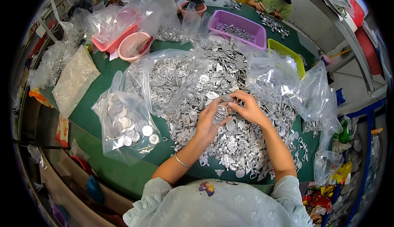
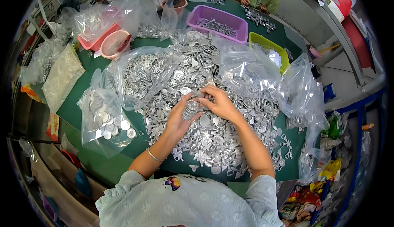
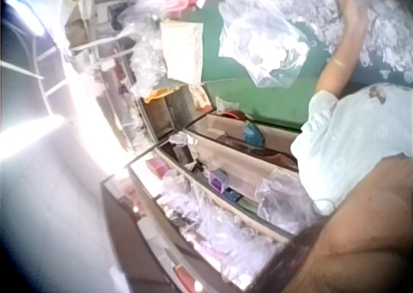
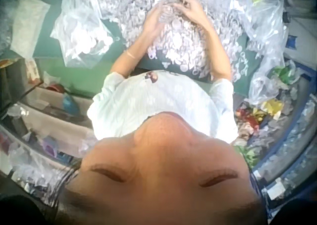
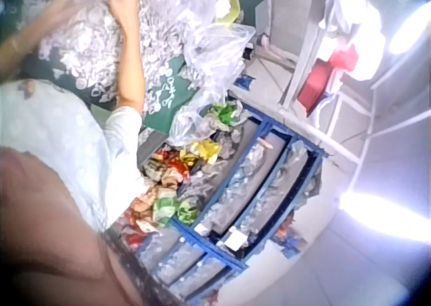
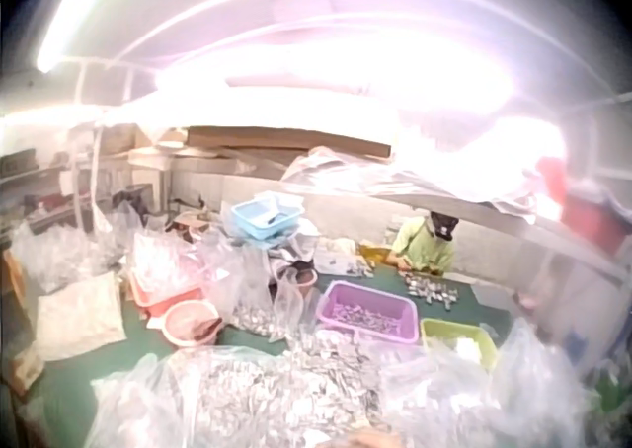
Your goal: The person sorts small silver metal parts from a large pile on a green table by hand, stacking circular components and placing sorted items into plastic bags.
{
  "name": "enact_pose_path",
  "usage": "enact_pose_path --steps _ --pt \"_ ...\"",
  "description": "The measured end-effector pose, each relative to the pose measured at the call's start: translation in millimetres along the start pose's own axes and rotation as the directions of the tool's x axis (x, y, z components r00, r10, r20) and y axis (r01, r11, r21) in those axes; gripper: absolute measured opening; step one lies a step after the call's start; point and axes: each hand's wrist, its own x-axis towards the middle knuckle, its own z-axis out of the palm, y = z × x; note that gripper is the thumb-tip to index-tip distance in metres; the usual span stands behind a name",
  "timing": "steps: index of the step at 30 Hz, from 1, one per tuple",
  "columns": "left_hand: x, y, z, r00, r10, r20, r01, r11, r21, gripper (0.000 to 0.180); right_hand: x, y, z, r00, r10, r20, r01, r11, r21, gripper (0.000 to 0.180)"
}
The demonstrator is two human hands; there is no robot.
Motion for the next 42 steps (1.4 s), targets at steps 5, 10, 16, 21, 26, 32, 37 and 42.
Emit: enact_pose_path --steps 5,10,16,21,26,32,37,42 --pt "6 2 -15 0.993 -0.1 0.063 0.098 0.995 0.035 0.028 29 23 7 0.992 0.109 0.06 -0.119 0.969 0.215 0.012" --pt "-1 7 -12 0.995 -0.086 0.059 0.084 0.996 0.037 0.028 68 59 -1 0.829 -0.237 -0.507 0.002 0.907 -0.421 0.02" --pt "-1 6 -14 0.997 -0.074 0.018 0.073 0.996 0.047 0.028 95 90 -11 0.895 -0.122 -0.428 -0.223 0.709 -0.669 0.023" --pt "-3 5 -13 0.995 -0.096 0.038 0.094 0.995 0.035 0.026 90 92 -19 0.843 -0.322 -0.43 -0.057 0.743 -0.667 0.013" --pt "-1 4 -14 0.993 -0.111 0.044 0.11 0.994 0.026 0.026 77 65 -20 0.774 -0.227 -0.591 -0.1 0.878 -0.467 0.011" --pt "-3 4 -11 0.994 -0.092 0.058 0.091 0.996 0.013 0.037 33 29 1 0.868 -0.184 -0.461 0.095 0.973 -0.209 0.009" --pt "-1 3 -15 0.989 -0.076 0.127 0.078 0.997 -0.011 0.042 7 5 19 0.998 -0.035 -0.061 0.039 0.996 0.077 0.011" --pt "2 0 -22 0.962 -0.112 0.248 0.138 0.987 -0.087 0.038 23 34 22 0.94 -0.042 -0.337 -0.079 0.939 -0.336 0.014"
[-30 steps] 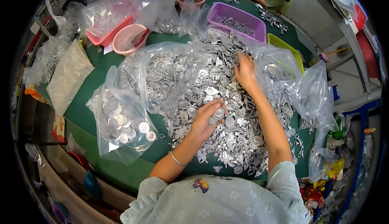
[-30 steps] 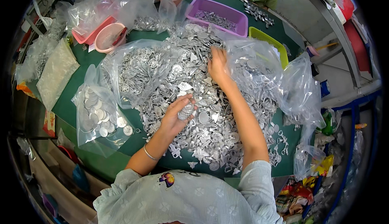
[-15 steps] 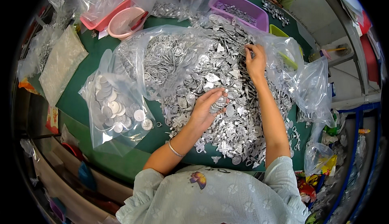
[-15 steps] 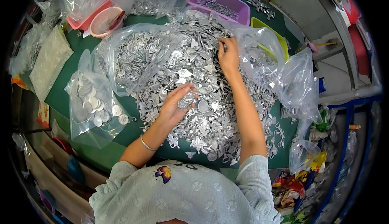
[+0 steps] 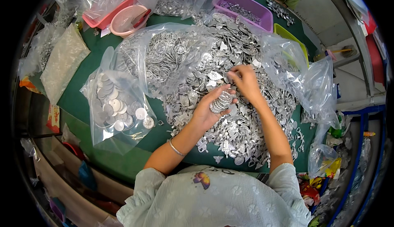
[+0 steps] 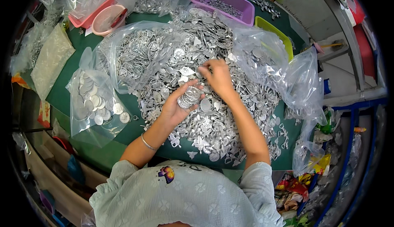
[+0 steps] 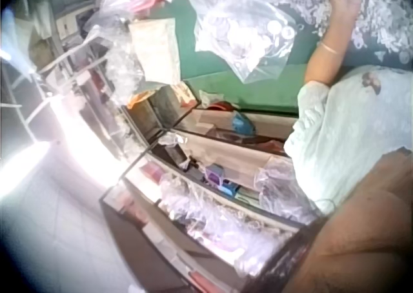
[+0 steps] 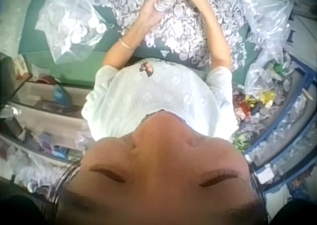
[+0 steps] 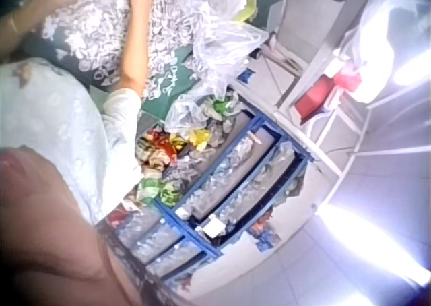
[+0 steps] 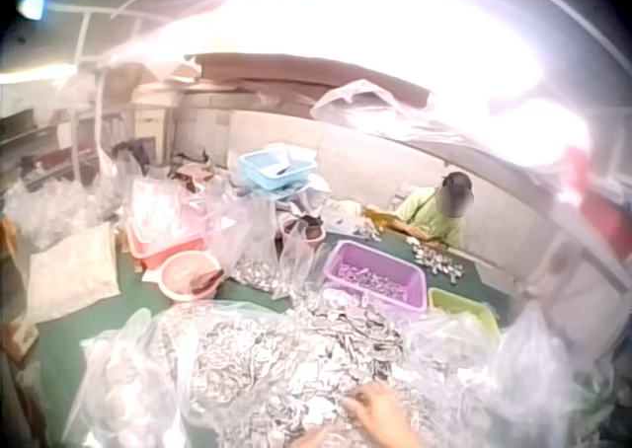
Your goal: The person sorts small silver metal parts from a large pile on a green table by hand, stacking circular components and placing sorted items into plastic bags.
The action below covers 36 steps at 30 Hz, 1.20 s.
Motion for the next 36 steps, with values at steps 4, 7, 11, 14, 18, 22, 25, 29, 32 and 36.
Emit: enact_pose_path --steps 4,7,11,14,18,22,25,29,32,36 --pt "-1 -1 2 1.0 0.021 -0.011 -0.022 0.999 -0.038 0.039 -7 -1 17 0.988 -0.155 0.013 0.156 0.98 -0.122 0.012" --pt "0 -2 1 0.996 0.089 -0.013 -0.089 0.996 -0.003 0.039 -7 -8 10 0.996 0.008 -0.086 0.007 0.983 0.182 0.008" --pt "-1 -3 5 0.997 0.054 -0.055 -0.047 0.991 0.126 0.042 -21 -17 -20 0.915 0.375 0.151 -0.351 0.55 0.758 0.016" --pt "-4 3 6 0.996 -0.072 0.045 0.071 0.997 0.013 0.043 -39 -40 -23 0.881 0.33 0.339 -0.472 0.657 0.588 0.015" --pt "-4 -1 7 0.999 -0.043 0.025 0.038 0.984 0.175 0.038 -63 -36 -32 0.974 -0.174 -0.144 0.183 0.981 0.058 0.012" --pt "-7 6 0 0.997 0.011 0.082 -0.02 0.993 0.114 0.039 -116 -41 -49 0.967 0.243 0.078 -0.251 0.849 0.465 0.012" --pt "-38 5 4 0.99 0.133 -0.045 -0.125 0.982 0.141 0.035 -154 -50 -64 0.911 0.2 0.362 -0.337 0.866 0.37 0.014" --pt "-107 -7 7 0.902 0.339 -0.267 -0.328 0.941 0.088 0.029 -194 -51 -66 0.86 0.277 0.429 -0.468 0.764 0.445 0.014" --pt "-137 9 -13 0.615 0.654 -0.44 -0.617 0.747 0.248 0.028 -206 -52 -66 0.897 0.272 0.347 -0.422 0.759 0.496 0.015" --pt "-136 89 -48 0.069 0.961 -0.268 -0.645 0.248 0.722 0.038 -196 -51 -63 0.922 0.269 0.277 -0.38 0.764 0.522 0.013"
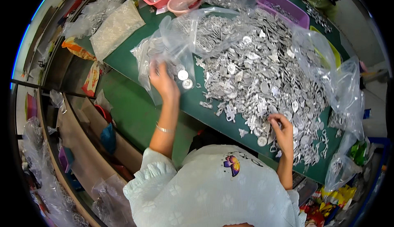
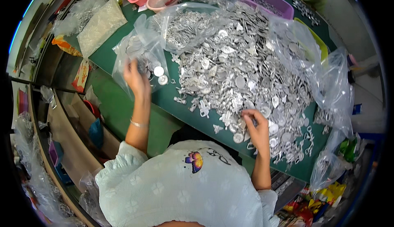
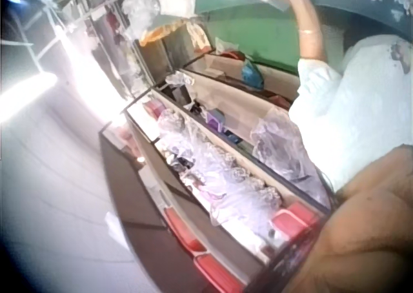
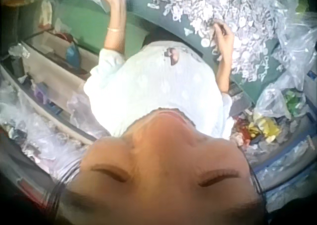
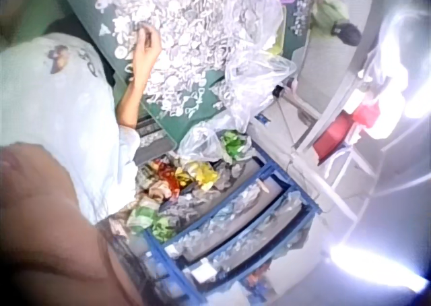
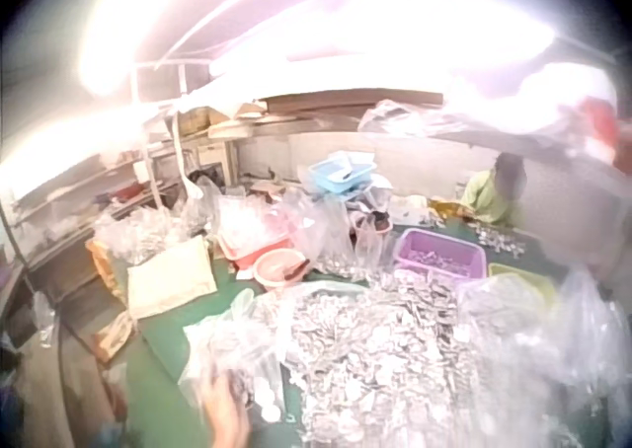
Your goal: The person sorts small silver metal parts from a large pile on a green table by hand, stacking circular components and placing sorted items into plastic bags.
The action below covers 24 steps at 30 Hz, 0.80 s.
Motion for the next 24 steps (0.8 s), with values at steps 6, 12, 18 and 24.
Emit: enact_pose_path --steps 6,12,18,24 --pt "81 -45 -34 0.796 0.288 0.533 -0.599 0.24 0.764 0.046 -4 -2 4 0.997 -0.079 0.013 0.08 0.995 -0.067 0.013" --pt "17 -34 -18 0.87 0.235 0.434 -0.477 0.624 0.619 0.035 -7 5 -4 0.988 -0.114 -0.107 0.09 0.974 -0.209 0.01" --pt "-84 -30 -13 0.79 0.459 0.407 -0.611 0.53 0.588 0.029 26 -1 5 0.923 -0.37 -0.105 0.268 0.814 -0.515 0.018" --pt "-118 -27 26 0.56 0.151 0.815 -0.799 0.357 0.483 0.031 73 -10 33 0.859 -0.511 -0.001 0.392 0.66 -0.641 0.031"
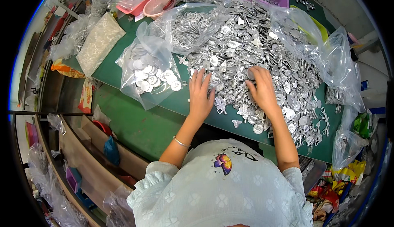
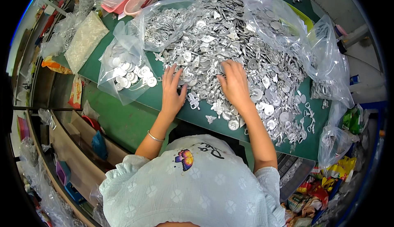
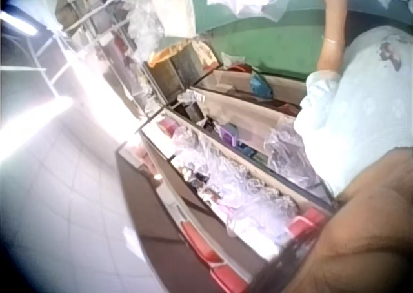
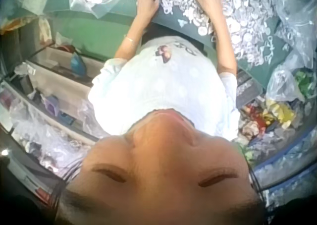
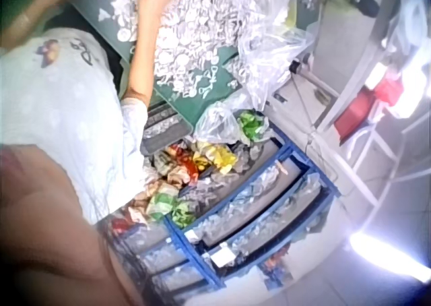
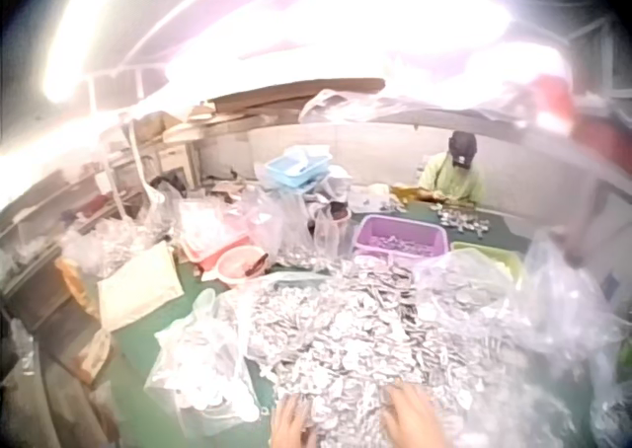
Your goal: The person sorts small silver metal parts from a large pile on a green table by hand, stacking circular components and placing sorted items into plastic bags.
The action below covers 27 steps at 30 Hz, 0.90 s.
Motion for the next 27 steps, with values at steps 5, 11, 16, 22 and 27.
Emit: enact_pose_path --steps 5,11,16,22,27 --pt "-21 -19 -23 0.97 -0.134 -0.203 0.068 0.95 -0.305 0.033 10 -29 9 0.959 -0.168 0.226 0.136 0.979 0.152 0.036" --pt "-78 -67 -40 0.343 -0.727 -0.595 0.526 0.674 -0.52 0.039 20 -81 61 0.943 -0.087 0.322 -0.039 0.93 0.366 0.053" --pt "-78 -139 -66 0.537 -0.792 -0.289 0.723 0.609 -0.327 0.024 69 -114 122 0.943 -0.092 0.319 0.027 0.979 0.203 0.039" --pt "-6 -158 -118 0.664 -0.734 -0.141 0.559 0.613 -0.558 0.052 142 -109 150 0.972 -0.051 0.227 -0.023 0.95 0.31 0.034" --pt "73 -167 -178 0.732 -0.615 -0.293 0.357 0.713 -0.604 0.049 193 -141 125 0.989 0.031 0.146 -0.117 0.769 0.628 0.033"
